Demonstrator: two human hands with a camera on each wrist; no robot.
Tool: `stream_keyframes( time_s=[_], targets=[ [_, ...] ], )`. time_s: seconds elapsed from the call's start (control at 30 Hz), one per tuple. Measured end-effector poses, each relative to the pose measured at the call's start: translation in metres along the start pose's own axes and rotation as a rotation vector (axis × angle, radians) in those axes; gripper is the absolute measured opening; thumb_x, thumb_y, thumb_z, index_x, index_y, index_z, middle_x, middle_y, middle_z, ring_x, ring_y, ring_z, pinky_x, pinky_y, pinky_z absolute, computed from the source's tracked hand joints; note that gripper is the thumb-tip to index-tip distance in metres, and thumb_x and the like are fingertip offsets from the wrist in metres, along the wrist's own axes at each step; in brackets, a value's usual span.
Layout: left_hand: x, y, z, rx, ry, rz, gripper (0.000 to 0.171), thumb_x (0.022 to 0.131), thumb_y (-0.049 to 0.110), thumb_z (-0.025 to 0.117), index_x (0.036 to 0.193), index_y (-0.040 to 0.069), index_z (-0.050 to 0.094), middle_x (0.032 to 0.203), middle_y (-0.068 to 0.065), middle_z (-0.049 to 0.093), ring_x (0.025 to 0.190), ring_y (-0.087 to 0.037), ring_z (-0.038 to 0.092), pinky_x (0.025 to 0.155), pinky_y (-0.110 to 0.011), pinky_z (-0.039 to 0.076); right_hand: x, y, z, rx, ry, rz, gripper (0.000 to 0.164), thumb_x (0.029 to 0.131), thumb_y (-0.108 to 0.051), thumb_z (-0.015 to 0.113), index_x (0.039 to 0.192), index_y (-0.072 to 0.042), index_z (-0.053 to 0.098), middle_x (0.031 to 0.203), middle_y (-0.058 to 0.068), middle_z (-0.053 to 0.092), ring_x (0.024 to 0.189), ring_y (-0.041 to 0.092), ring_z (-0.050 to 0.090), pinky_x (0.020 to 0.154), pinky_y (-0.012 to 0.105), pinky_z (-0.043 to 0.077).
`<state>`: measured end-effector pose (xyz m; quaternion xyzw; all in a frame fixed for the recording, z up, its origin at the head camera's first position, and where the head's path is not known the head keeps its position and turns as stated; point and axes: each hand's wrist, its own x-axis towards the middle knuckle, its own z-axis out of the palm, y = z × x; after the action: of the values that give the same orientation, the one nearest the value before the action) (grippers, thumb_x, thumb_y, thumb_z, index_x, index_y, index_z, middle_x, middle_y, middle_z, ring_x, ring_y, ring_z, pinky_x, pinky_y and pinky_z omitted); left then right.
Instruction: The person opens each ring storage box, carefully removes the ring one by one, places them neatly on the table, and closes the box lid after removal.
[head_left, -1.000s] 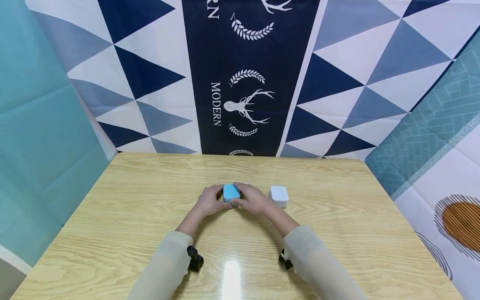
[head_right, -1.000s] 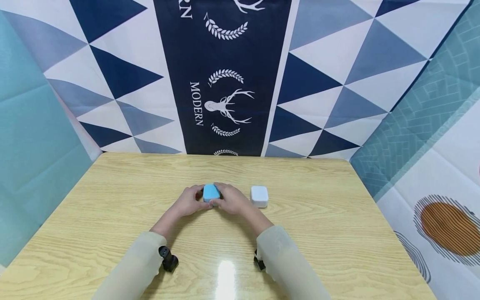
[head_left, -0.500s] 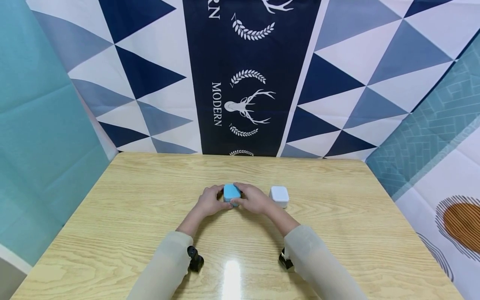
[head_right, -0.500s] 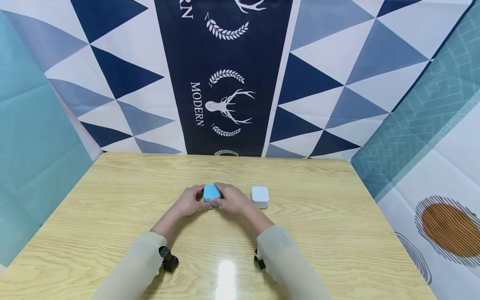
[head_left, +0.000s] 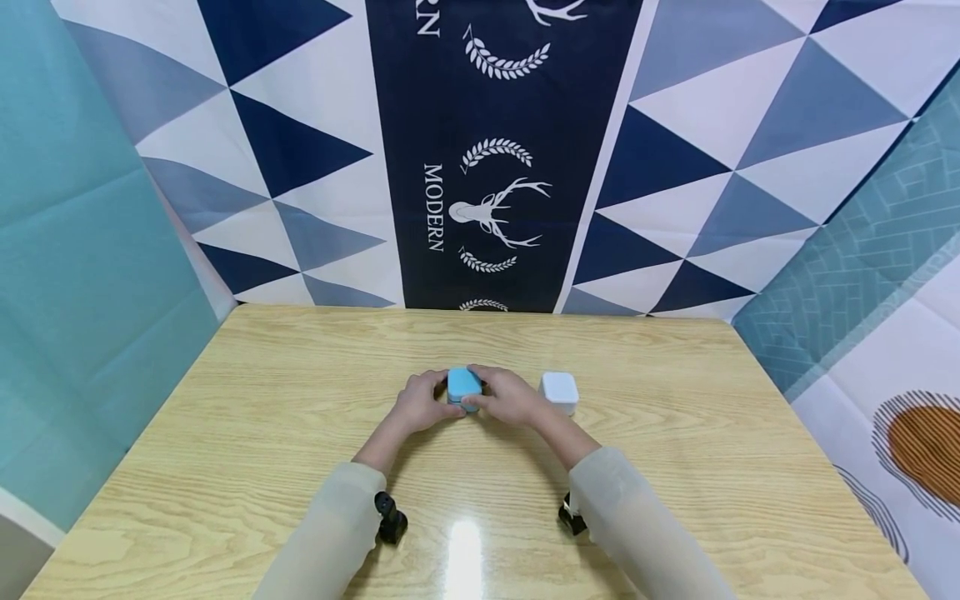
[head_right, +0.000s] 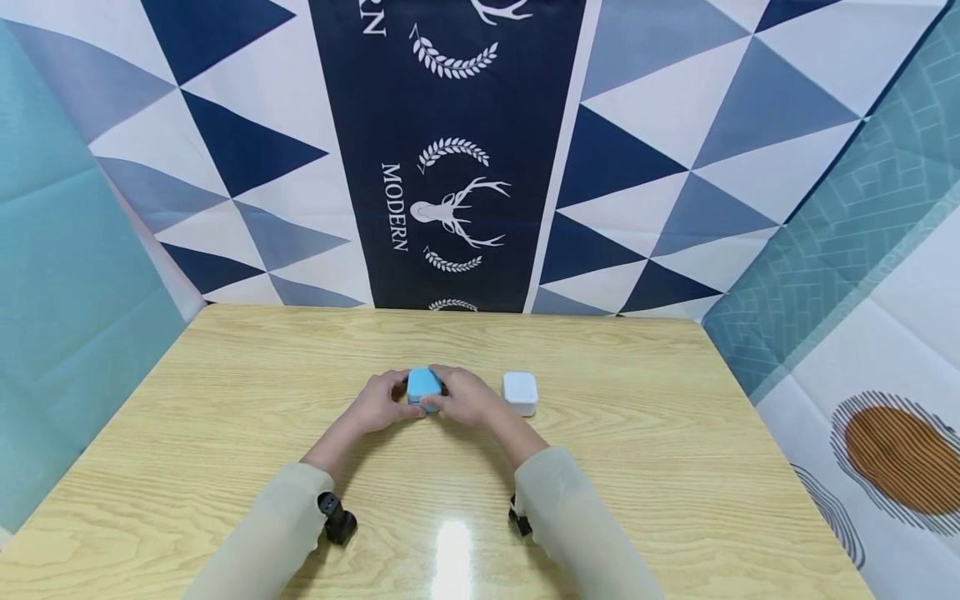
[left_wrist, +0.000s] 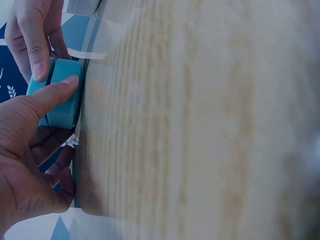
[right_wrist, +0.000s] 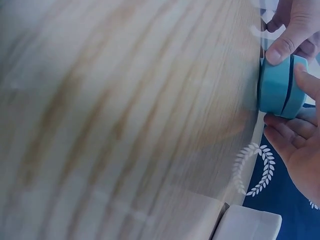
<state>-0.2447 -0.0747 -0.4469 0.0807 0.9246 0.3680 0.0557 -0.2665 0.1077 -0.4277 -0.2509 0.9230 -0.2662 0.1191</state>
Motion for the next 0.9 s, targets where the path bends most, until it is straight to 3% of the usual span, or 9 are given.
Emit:
stream_keyframes(
  time_s=[0.4,0.9],
  targets=[
    [0.0008,-0.002,0.0007,-0.008,-0.003,-0.003,0.072,0.077,0.033,0.077,0.137,0.007,0.047,0.136,-0.016,0.05,0.124,-0.038,0.042,0.099,-0.059,0.033,0.0018,-0.0003,-0.0036,0.015,-0.02,0.011,0.066,0.091,-0.038,0.058,0.144,-0.004,0.036,0.143,0.012,0.045,0.129,0.025,0.046,0.102,0.04,0.04],
    [0.0013,-0.0039,0.0015,-0.037,0.008,-0.002,0.071,0.076,0.033,0.078,0.135,0.006,0.05,0.123,-0.013,0.057,0.12,-0.036,0.045,0.097,-0.057,0.035,0.0034,0.0006,-0.0039,0.008,-0.017,0.014,0.067,0.09,-0.04,0.059,0.143,-0.005,0.037,0.141,0.012,0.047,0.126,0.024,0.049,0.101,0.04,0.041]
  ],
)
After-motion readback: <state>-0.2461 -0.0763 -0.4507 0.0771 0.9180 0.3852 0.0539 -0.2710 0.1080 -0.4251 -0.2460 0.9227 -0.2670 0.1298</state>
